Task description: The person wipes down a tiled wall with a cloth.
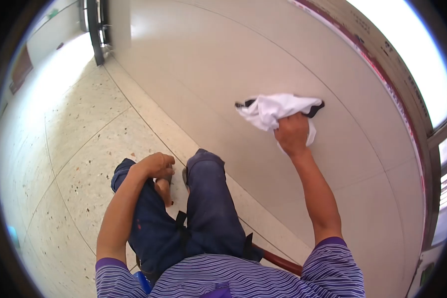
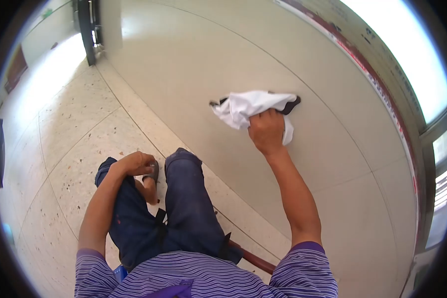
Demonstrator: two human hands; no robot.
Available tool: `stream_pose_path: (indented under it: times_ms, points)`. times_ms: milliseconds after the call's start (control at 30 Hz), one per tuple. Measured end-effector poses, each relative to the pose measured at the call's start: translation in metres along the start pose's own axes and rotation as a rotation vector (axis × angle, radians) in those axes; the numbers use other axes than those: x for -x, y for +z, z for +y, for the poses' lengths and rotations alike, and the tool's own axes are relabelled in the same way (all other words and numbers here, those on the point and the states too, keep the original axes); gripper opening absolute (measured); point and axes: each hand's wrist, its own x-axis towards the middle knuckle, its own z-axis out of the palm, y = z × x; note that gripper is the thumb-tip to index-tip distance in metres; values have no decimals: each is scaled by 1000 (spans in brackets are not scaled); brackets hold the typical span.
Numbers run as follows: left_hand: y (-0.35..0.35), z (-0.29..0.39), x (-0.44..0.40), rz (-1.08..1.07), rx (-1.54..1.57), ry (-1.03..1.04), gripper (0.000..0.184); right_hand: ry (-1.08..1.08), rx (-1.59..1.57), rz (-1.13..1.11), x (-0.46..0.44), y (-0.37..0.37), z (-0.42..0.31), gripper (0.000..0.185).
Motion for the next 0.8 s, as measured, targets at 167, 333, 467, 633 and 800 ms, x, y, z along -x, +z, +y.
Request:
stream_pose_path:
  times_ms: [167, 333, 467, 633, 800]
  points:
    - [-22, 3, 15, -43, -156, 59, 46, 28, 13, -35, -33, 0, 13, 35]
    - [-42, 0, -10, 76, -135, 165, 45, 69, 118, 65, -143, -21, 38, 49]
    - [-6, -44, -29, 155, -101, -20, 42, 54, 137, 114, -189, 14, 27, 54]
    - [-38, -49, 13, -5, -52, -36, 39, -250, 127, -35, -182, 81, -16, 52]
    - [-44, -78, 24, 180, -23, -123, 37, -319, 101, -148, -233, 136, -36, 39]
